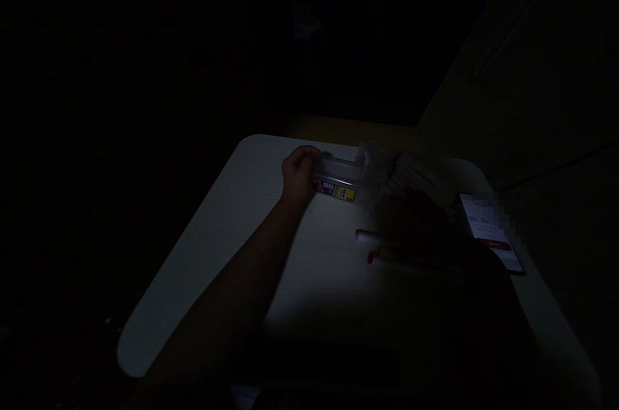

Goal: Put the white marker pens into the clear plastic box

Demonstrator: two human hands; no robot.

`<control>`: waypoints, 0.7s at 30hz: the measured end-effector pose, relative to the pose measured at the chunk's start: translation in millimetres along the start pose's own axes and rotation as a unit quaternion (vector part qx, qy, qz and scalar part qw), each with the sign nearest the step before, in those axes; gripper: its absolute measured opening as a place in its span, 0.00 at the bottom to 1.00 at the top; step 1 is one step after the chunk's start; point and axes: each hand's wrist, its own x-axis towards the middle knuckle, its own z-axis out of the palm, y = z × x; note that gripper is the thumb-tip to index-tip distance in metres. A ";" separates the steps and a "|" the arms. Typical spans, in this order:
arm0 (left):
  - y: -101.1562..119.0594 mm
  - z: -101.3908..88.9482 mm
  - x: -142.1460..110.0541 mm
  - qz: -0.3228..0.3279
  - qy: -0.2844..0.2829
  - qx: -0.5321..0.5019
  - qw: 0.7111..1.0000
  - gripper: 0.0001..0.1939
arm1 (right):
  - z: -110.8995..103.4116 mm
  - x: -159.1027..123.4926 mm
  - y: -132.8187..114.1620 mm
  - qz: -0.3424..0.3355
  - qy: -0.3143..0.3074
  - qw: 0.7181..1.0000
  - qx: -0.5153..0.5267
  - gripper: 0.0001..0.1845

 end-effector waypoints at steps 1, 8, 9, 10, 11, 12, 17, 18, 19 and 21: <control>-0.2 -0.1 0.1 0.002 0.001 0.003 1.000 0.08 | 2.0 -4.9 -3.3 -0.019 -0.029 0.999 -0.001 0.43; 0.2 -0.1 -0.3 0.015 0.000 0.007 1.000 0.08 | -4.1 -14.4 -14.7 -0.063 -0.018 0.998 0.012 0.45; 0.0 0.0 -0.3 0.013 -0.002 0.004 1.000 0.08 | -6.6 -15.7 -17.9 -0.081 -0.019 0.996 0.023 0.50; -0.3 0.0 -0.3 0.011 -0.002 0.003 1.000 0.07 | -8.3 -18.5 -22.7 -0.102 -0.021 0.994 0.032 0.57; -0.6 0.1 -0.2 0.008 -0.001 0.003 1.000 0.07 | -8.8 -22.9 -29.1 -0.125 -0.016 0.992 0.030 0.62; -0.8 0.2 -0.1 0.006 0.000 0.005 1.000 0.07 | -7.8 -28.9 -36.9 -0.134 0.001 0.991 0.014 0.60; -0.5 0.3 0.1 0.005 0.001 0.019 1.000 0.07 | 12.3 -67.3 -71.1 -0.095 0.056 0.991 -0.077 0.27; -0.4 0.3 0.3 0.008 0.003 0.021 1.000 0.07 | 15.8 -73.2 -72.9 -0.092 0.049 0.992 -0.066 0.27; -0.4 0.3 0.4 0.010 0.005 0.022 1.000 0.07 | 18.4 -77.6 -72.9 -0.092 0.048 0.993 -0.057 0.30; -1.0 0.6 0.7 0.011 0.007 0.019 1.000 0.07 | 20.6 -80.7 -69.1 -0.088 0.059 0.994 -0.043 0.33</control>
